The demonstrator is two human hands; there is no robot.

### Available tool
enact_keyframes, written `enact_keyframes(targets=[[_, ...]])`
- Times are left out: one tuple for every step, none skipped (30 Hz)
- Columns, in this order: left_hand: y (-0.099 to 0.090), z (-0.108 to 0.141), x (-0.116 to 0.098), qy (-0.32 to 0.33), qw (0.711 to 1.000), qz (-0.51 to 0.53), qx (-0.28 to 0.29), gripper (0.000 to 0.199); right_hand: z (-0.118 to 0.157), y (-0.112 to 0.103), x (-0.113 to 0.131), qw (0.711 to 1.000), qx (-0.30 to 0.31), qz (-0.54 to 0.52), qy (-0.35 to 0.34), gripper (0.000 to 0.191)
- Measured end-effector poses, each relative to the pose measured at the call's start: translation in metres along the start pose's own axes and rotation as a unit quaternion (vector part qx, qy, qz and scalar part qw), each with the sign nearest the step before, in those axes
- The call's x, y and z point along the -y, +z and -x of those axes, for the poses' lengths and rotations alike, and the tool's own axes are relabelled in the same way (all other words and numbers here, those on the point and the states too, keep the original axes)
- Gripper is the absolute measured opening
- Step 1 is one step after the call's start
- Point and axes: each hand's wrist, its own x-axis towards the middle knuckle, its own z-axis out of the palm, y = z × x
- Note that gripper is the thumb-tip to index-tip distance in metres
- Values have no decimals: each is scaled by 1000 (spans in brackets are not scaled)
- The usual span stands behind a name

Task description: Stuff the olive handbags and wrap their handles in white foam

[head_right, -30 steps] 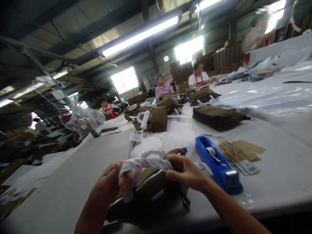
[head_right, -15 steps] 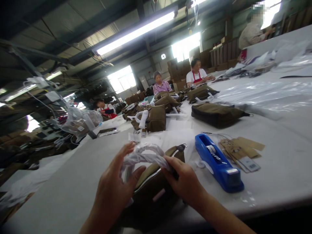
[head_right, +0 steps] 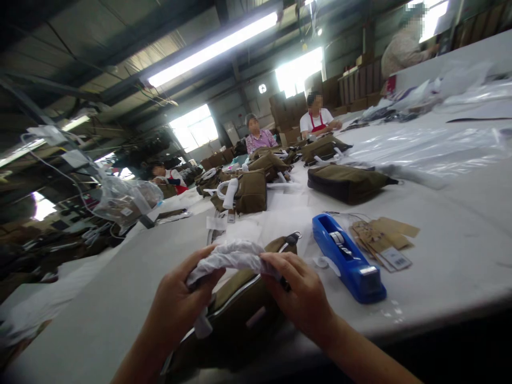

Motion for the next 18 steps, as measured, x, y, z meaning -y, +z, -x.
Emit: enact_keyframes(targets=[[-2,0,-1,14,1000,-22,14,28,-4,-1,1,1000,-7,-12,-13,30],[-4,1,-2,21,998,-43,37,23,-6,-3,1,999,-13,-23,-25,31],[-7,2,-2,17,996,-59,68,19,-9,-4,1,999,-17,-29,-32,32],[-9,3,-2,3,992,-66,104,18,-10,-5,1,999,-19,-34,-33,32],[-12,4,-2,-15,988,-66,139,21,-11,-6,1,999,-13,-40,-25,33],[-14,5,-3,-32,983,-55,170,27,-12,-5,2,999,-2,-47,-12,34],[-16,6,-3,-43,978,-36,200,33,-12,-5,3,998,11,-55,4,35],[-17,7,-3,-47,973,-12,227,40,-13,-4,4,997,26,-66,19,37],[-17,7,-3,-48,966,9,252,47,-13,-3,6,996,37,-77,30,38],[-16,8,-3,-48,962,23,270,52,-13,-2,7,995,40,-85,39,39],[-16,8,-3,-48,959,28,278,56,-14,-2,8,994,36,-89,44,39],[-15,7,-2,-46,958,29,282,59,-15,-1,9,994,29,-89,47,39],[-15,7,-1,-47,956,37,289,61,-15,-1,9,995,22,-88,51,38],[-15,7,2,-54,950,59,303,64,-16,-1,9,994,18,-88,55,36],[-16,6,5,-68,939,99,322,69,-17,-2,8,994,19,-91,61,35],[-16,6,10,-87,925,152,337,73,-18,-2,7,992,31,-100,70,35],[-16,5,15,-109,908,211,345,75,-20,-2,5,989,51,-114,81,34],[-16,4,20,-131,893,267,338,74,-21,-1,3,984,74,-129,95,32]])
